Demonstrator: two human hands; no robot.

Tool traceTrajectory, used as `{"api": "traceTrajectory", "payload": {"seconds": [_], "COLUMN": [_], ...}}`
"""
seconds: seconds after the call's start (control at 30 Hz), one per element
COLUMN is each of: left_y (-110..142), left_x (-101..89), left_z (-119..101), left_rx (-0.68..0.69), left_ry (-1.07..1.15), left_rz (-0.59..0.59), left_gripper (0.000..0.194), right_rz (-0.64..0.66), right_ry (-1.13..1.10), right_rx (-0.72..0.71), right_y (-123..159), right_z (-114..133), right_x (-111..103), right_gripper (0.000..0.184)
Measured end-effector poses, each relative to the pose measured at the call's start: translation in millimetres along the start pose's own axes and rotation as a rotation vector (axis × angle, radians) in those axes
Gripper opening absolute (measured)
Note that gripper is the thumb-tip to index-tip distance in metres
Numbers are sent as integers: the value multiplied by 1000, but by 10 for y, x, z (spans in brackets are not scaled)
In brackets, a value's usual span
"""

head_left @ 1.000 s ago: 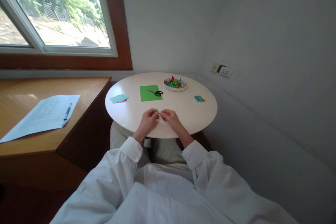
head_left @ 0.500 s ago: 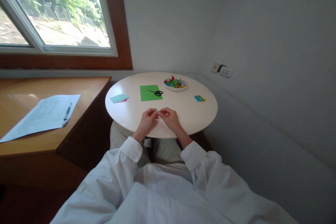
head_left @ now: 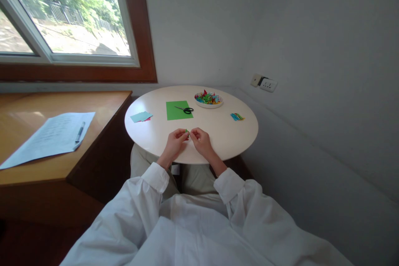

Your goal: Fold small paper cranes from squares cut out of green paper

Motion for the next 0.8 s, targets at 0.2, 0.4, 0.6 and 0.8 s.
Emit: {"api": "traceTrajectory", "payload": {"seconds": [0.2, 0.4, 0.6, 0.8], "left_y": [4, 6, 3, 18], "left_x": [-3, 13, 17, 36], "left_z": [13, 13, -3, -40], "left_rx": [3, -9, -9, -7], "left_ry": [-6, -27, -65, -64], "left_rz": [-3, 13, 13, -9], "left_gripper": [24, 25, 20, 16], "right_rz": [29, 47, 55, 42], "right_ry": [-82, -125, -126, -97], "right_rx": [24, 44, 64, 59], "right_y": [-27, -34, -29, -32], "right_z": [-53, -67, -51, -39], "right_x": [-4, 1, 11, -10], "right_gripper": [18, 17, 17, 15]}}
Point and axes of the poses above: each hand's wrist, its own y-axis away from the middle knuckle, its own x-axis out of the palm, z = x × y, the point moved 2 cm from there along -y, towards the middle knuckle, and after that the axes turned 9 degrees about z, right-handed, at the moved point
